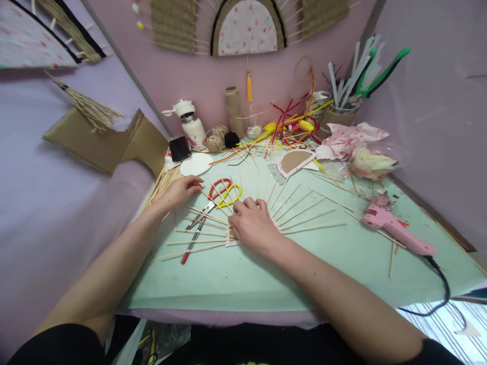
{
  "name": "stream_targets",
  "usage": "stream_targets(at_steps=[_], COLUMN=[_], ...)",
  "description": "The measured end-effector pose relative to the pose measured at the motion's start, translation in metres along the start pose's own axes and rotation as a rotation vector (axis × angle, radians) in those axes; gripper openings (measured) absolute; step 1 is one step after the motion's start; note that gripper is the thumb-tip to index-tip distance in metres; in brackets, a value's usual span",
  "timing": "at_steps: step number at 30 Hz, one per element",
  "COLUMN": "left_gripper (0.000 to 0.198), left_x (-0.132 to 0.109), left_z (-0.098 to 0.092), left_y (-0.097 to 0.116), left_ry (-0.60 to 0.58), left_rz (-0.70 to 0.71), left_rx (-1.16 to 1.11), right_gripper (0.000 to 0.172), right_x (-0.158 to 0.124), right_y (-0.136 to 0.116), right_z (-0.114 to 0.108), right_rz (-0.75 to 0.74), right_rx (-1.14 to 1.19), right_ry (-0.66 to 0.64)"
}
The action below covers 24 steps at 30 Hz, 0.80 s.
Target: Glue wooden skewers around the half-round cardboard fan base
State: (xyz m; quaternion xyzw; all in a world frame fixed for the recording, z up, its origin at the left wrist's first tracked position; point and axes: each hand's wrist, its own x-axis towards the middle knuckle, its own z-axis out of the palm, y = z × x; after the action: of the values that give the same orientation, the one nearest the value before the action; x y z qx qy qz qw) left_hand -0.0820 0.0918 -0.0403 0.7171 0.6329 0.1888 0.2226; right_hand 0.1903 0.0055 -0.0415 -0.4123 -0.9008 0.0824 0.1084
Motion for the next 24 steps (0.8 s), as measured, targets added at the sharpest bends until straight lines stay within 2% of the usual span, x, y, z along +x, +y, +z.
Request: stream_targets(at_steps=[9, 17, 24], left_gripper=[0.031, 0.03, 0.032], left_x=[0.001, -0.004, -0.008], left_z=[0.0, -0.006, -0.015], left_y=[-0.003, -0.001, -0.001], left_ry=[-0.011, 0.031, 0.056], left_rz=[0.022, 0.02, 0.003], left_rx=[-0.001, 0.045, 0.092], right_gripper=[0.021, 0.027, 0.032], right_x=[0.0, -0.004, -0.008], right_y=[0.002, 0.014, 0.023], right_z=[0.003, -0.008, -0.005], right_rz=[-0.01, 0.051, 0.085], right_rx=[0.023, 0.043, 0.024], right_ry=[0.02, 0.212, 0.237])
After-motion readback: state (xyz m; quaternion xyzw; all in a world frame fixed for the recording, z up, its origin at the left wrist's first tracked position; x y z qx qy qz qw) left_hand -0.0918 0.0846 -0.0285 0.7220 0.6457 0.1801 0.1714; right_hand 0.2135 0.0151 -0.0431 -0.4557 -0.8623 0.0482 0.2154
